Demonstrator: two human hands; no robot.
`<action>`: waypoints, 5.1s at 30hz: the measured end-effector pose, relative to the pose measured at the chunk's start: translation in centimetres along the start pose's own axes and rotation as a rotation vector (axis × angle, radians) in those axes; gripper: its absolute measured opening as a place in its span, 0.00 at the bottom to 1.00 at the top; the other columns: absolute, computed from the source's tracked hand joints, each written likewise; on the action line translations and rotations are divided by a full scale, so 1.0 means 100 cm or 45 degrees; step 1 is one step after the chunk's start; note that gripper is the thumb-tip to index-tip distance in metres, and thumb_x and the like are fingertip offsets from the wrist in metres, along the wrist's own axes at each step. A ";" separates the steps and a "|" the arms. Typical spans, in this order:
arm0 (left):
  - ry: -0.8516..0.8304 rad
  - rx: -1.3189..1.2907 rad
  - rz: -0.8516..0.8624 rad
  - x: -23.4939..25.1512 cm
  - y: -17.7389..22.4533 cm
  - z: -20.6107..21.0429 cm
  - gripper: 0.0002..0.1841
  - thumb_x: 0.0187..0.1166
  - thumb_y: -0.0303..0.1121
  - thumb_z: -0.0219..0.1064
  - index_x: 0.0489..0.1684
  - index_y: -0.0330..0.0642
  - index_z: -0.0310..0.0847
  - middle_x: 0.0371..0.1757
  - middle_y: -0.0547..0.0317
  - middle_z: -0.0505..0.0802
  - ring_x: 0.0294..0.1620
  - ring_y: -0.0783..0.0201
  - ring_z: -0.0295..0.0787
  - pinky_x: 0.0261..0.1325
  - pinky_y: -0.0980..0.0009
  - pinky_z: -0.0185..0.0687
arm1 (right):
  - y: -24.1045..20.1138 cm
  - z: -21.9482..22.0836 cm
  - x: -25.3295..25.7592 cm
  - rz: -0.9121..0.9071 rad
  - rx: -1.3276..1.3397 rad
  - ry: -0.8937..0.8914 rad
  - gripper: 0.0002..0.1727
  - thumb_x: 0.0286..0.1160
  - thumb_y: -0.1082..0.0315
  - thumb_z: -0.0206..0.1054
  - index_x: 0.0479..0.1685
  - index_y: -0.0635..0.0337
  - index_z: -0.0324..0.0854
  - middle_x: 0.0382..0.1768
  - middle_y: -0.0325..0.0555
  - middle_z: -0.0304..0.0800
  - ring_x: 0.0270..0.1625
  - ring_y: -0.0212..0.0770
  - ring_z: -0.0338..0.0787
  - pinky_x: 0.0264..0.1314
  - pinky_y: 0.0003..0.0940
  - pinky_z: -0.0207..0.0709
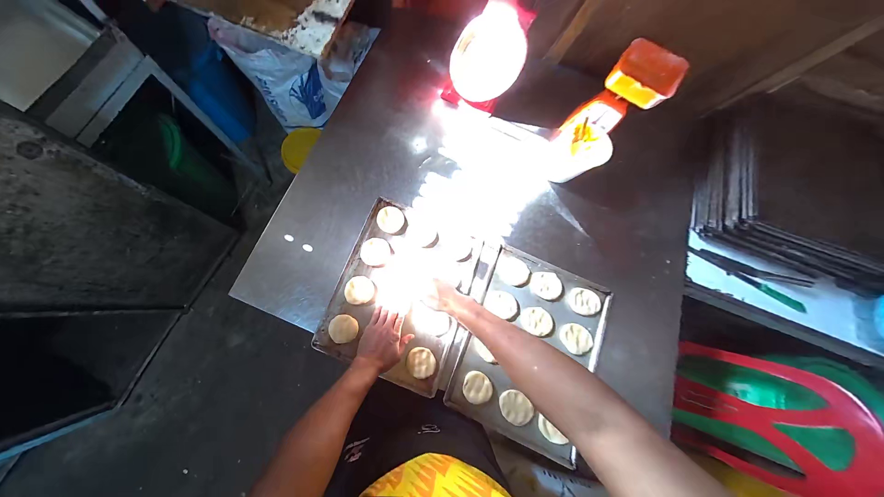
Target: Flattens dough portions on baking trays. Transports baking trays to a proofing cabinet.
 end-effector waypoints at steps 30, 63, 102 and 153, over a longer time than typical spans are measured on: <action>0.358 0.046 -0.260 0.000 -0.061 -0.021 0.45 0.85 0.65 0.42 0.90 0.32 0.58 0.94 0.38 0.58 0.98 0.45 0.38 0.98 0.49 0.34 | 0.102 -0.026 0.043 -0.011 -0.168 0.528 0.27 0.77 0.75 0.59 0.79 0.72 0.72 0.75 0.67 0.79 0.83 0.60 0.74 0.88 0.50 0.61; 0.302 -0.095 0.100 -0.091 0.001 0.038 0.41 0.86 0.56 0.52 0.95 0.40 0.51 0.96 0.49 0.54 0.98 0.53 0.39 0.99 0.51 0.34 | 0.015 0.208 -0.114 -0.753 -0.271 0.805 0.35 0.89 0.45 0.52 0.86 0.60 0.70 0.89 0.52 0.66 0.93 0.48 0.60 0.97 0.47 0.51; 0.383 -0.081 -0.190 -0.143 -0.053 0.008 0.35 0.88 0.53 0.50 0.91 0.41 0.61 0.94 0.51 0.63 0.96 0.51 0.48 0.96 0.47 0.41 | -0.143 0.108 -0.033 -0.501 0.186 0.594 0.22 0.89 0.56 0.55 0.72 0.51 0.84 0.67 0.45 0.89 0.71 0.46 0.86 0.75 0.47 0.78; 0.741 -0.316 -0.124 -0.118 -0.029 -0.034 0.44 0.84 0.60 0.50 0.94 0.35 0.50 0.96 0.38 0.51 0.97 0.39 0.34 0.95 0.40 0.32 | 0.167 0.129 -0.179 -0.015 0.193 1.004 0.37 0.89 0.43 0.52 0.89 0.60 0.65 0.90 0.49 0.64 0.94 0.44 0.56 0.97 0.44 0.50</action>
Point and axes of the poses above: each hand's wrist, its own x-axis towards the middle knuckle, its own z-axis out of the palm, y = z × x, the point moved 4 cm from there along x, towards the middle knuckle
